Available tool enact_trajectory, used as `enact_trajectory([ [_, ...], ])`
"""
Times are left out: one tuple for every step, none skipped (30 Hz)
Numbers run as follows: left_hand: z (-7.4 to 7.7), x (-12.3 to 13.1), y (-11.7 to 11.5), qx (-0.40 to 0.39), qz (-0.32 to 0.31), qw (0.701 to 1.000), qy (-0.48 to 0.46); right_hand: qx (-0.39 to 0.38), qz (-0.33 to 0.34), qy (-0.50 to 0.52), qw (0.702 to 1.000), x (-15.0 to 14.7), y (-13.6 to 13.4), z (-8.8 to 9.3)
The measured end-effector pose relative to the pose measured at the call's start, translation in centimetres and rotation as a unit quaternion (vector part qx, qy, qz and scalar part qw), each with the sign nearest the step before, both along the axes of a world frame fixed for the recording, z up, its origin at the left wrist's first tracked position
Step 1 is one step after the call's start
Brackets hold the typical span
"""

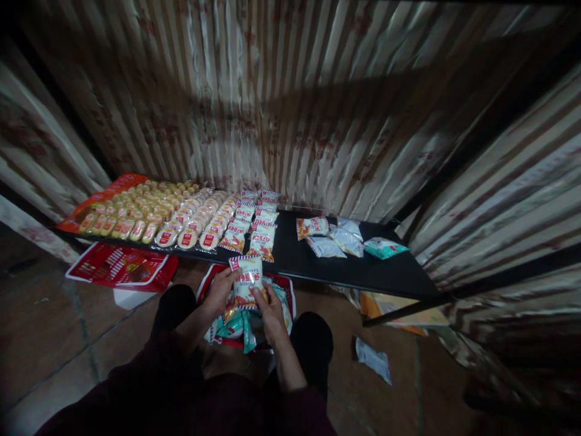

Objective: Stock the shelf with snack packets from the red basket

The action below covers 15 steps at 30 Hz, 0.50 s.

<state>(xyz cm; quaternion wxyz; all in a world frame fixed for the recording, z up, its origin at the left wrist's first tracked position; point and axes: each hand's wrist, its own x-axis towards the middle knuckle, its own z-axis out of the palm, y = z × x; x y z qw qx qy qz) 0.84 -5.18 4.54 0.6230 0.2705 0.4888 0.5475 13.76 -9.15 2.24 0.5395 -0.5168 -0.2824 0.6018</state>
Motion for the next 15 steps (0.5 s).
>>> enact_trajectory([
  [0.3,0.0,0.1,0.004,0.002,1.0,0.004,-0.001,-0.005,0.002,1.0,0.0,0.0,0.2],
  [0.5,0.1,0.2,0.009,0.004,1.0,0.008,-0.006,-0.002,0.005,1.0,0.0,0.0,0.5],
  [0.8,0.1,0.2,0.014,0.006,1.0,0.012,-0.004,0.002,0.013,1.0,0.0,0.0,0.7],
  [1.1,0.2,0.3,0.02,0.007,1.0,0.016,-0.006,0.007,0.023,1.0,0.1,-0.1,0.9],
  [1.4,0.3,0.4,0.025,0.008,0.999,0.019,-0.009,0.009,0.033,0.999,0.1,-0.1,1.1],
  [1.6,0.3,0.5,0.032,0.008,0.999,0.023,-0.011,0.007,0.043,0.999,0.1,-0.1,1.3],
  [1.8,0.4,0.5,0.039,0.007,0.999,0.027,-0.013,0.002,0.05,0.999,0.1,-0.2,1.5],
  [2.0,0.5,0.5,0.045,0.003,0.999,0.03,-0.014,-0.004,0.053,0.998,0.2,-0.2,1.6],
  [2.1,0.6,0.5,0.053,-0.003,0.998,0.032,-0.011,-0.008,0.053,0.998,0.3,-0.3,1.7],
  [2.2,0.6,0.5,0.058,-0.013,0.998,0.033,-0.01,-0.01,0.049,0.999,0.4,-0.3,1.7],
  [2.2,0.7,0.5,0.064,-0.022,0.997,0.032,-0.01,-0.01,0.042,0.999,0.5,-0.3,1.7],
  [2.2,0.7,0.4,0.067,-0.026,0.997,0.032,-0.009,-0.007,0.036,0.999,0.6,-0.3,1.7],
  [2.2,0.7,0.4,0.069,-0.031,0.997,0.034,-0.01,-0.006,0.032,0.999,0.7,-0.3,1.7],
  [2.2,0.7,0.3,0.069,-0.03,0.996,0.037,-0.011,-0.007,0.03,0.999,0.8,-0.2,1.6],
  [2.1,0.7,0.3,0.07,-0.033,0.996,0.041,-0.01,-0.006,0.029,1.0,0.9,-0.2,1.5],
])
